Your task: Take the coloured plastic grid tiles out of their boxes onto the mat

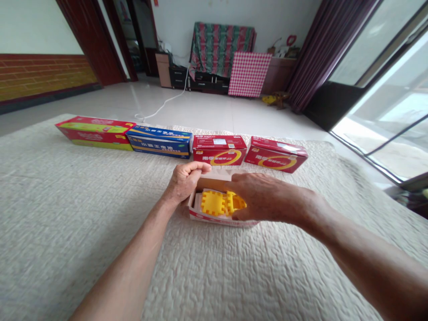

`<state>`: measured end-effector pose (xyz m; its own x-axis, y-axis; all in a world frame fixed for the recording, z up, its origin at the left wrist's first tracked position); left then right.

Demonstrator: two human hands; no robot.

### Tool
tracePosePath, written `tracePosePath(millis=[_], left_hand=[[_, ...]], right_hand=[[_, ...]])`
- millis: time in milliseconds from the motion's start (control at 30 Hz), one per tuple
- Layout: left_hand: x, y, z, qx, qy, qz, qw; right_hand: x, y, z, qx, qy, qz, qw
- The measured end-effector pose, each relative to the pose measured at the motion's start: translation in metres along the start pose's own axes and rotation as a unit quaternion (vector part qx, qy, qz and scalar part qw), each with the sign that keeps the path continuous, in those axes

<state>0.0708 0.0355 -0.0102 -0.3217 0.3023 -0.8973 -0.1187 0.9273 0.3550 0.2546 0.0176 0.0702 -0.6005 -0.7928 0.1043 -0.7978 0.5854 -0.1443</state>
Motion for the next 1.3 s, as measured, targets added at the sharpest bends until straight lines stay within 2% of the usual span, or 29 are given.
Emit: tracePosePath(millis=[100, 333, 467, 533, 633, 733, 833, 900, 1033, 1300], left_hand=[[0.0, 0.0, 0.0, 0.0, 0.002, 0.003, 1.0], [-0.001, 0.0, 0.0, -0.001, -0.003, 0.002, 1.0], [0.0, 0.0, 0.0, -0.001, -0.006, -0.007, 1.0], [0.0, 0.0, 0.0, 0.001, -0.008, -0.009, 1.0], [0.003, 0.0, 0.0, 0.001, -0.012, -0.008, 1.0], [0.007, 0.0, -0.001, -0.002, -0.008, -0.007, 1.0], [0.011, 0.0, -0.003, -0.001, 0.007, -0.012, 1.0], [0.012, 0.0, -0.005, 0.006, 0.009, -0.016, 1.0], [0.011, 0.0, -0.007, 0.004, 0.015, -0.02, 1.0], [0.009, 0.0, -0.007, -0.004, 0.023, -0.021, 1.0]], right_hand=[[0.002, 0.001, 0.003, 0.023, -0.01, -0.001, 1.0], [0.0, -0.001, 0.006, -0.008, -0.041, 0.003, 0.999], [-0.006, -0.011, -0.002, -0.045, -0.014, -0.012, 0.999], [-0.015, -0.023, -0.009, -0.096, 0.001, -0.008, 0.995], [-0.045, -0.047, -0.012, -0.169, -0.001, 0.035, 0.985], [-0.084, -0.077, -0.001, -0.189, -0.009, 0.103, 0.977], [-0.116, -0.101, 0.022, -0.137, 0.013, 0.156, 0.978], [-0.127, -0.108, 0.036, -0.102, 0.019, 0.17, 0.98], [-0.13, -0.105, 0.052, -0.072, 0.038, 0.161, 0.984], [-0.134, -0.098, 0.064, -0.031, 0.041, 0.197, 0.979]])
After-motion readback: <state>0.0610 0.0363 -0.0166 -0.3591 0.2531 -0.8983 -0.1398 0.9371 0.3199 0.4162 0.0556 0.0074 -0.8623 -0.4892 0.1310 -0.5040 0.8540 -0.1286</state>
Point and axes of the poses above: each hand's wrist, its own y-axis towards the middle knuckle, its own z-axis out of the palm, x = y × z, the point moved 3 cm from there along y, towards the middle knuckle, and after that the axes turned 2 degrees about -z, right-handed, at the moved point
